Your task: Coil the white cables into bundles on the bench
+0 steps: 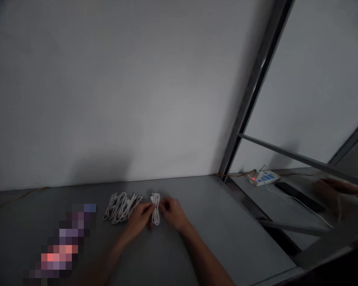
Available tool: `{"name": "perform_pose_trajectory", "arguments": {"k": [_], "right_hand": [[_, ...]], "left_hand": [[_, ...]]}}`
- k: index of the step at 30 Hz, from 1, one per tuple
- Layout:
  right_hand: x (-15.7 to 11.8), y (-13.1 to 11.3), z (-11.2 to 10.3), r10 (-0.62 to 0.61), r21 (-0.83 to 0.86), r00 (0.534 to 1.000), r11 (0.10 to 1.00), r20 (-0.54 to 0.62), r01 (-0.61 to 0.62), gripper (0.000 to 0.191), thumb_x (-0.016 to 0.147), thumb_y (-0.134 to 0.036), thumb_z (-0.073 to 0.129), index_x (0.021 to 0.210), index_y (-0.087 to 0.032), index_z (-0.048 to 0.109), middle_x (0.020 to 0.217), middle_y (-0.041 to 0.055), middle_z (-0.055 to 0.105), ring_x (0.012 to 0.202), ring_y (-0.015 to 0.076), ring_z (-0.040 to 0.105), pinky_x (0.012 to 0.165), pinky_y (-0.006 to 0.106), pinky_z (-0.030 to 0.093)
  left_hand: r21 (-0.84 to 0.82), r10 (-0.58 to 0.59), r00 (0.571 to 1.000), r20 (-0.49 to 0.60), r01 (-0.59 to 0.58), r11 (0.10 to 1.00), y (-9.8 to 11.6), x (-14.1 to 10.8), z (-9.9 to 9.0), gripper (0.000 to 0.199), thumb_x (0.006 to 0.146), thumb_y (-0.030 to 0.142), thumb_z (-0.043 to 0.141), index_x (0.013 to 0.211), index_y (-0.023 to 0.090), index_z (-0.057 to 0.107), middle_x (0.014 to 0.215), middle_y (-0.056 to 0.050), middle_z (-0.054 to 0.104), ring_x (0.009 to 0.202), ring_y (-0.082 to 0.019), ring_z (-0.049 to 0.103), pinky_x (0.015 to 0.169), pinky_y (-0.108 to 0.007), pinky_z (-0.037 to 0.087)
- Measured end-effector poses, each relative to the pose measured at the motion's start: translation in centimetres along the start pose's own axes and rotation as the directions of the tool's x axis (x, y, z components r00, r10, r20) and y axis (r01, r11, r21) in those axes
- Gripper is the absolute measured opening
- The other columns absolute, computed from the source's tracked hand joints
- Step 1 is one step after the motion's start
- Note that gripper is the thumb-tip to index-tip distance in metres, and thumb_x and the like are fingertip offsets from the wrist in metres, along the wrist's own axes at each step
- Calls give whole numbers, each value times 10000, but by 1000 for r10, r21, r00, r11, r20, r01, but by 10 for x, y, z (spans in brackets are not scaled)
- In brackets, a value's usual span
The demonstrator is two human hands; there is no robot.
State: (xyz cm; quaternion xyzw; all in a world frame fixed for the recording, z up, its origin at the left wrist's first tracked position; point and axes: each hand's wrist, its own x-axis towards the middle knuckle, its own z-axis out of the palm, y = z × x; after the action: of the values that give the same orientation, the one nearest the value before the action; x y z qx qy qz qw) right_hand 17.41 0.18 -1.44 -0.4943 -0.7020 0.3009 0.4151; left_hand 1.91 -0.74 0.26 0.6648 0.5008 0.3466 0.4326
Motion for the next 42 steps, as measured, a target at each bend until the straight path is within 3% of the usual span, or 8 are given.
{"name": "perform_pose_trajectory", "arguments": {"k": [7,12,24,32,42], "right_hand": [[0,2,3,14,-17,1000,1000,-3,-14,171,813,-218,496,696,-133,587,616,-11,558,562,100,465,552,210,362],[0,3,4,2,-56,1000,998,8,-2,163,812,-205,506,695,-131,593,619,-7,566,554,99,463,540,208,348],[-2,1,2,-20,-165,1000,986,10,21,163,811,-178,513,700,-125,620,603,4,588,540,100,471,527,206,326],[1,2,5,35,-216,999,976,-35,-41,190,824,-182,514,692,-130,641,610,36,634,538,116,512,522,213,329],[-2,-3,2,79,-268,997,960,-25,-83,203,761,-136,515,566,-151,571,494,5,567,461,96,463,461,203,269]], "left_hand": [[234,68,995,-70,-50,971,3,-1,0,411,892,343,325,579,189,542,445,17,522,476,-148,533,543,-248,351],[411,87,983,-162,-13,912,3,1,0,340,853,229,424,571,159,600,562,-21,598,572,-151,548,579,-256,298],[428,58,986,-157,15,903,4,-2,2,296,819,103,432,564,167,568,534,12,546,548,-129,507,577,-243,283],[408,12,965,-262,99,908,0,-3,6,262,825,92,419,613,192,537,572,-8,570,626,-170,575,603,-259,348],[483,-7,976,-217,114,868,2,-4,7,216,786,80,450,634,168,574,663,-73,623,739,-229,620,685,-309,381]]}}
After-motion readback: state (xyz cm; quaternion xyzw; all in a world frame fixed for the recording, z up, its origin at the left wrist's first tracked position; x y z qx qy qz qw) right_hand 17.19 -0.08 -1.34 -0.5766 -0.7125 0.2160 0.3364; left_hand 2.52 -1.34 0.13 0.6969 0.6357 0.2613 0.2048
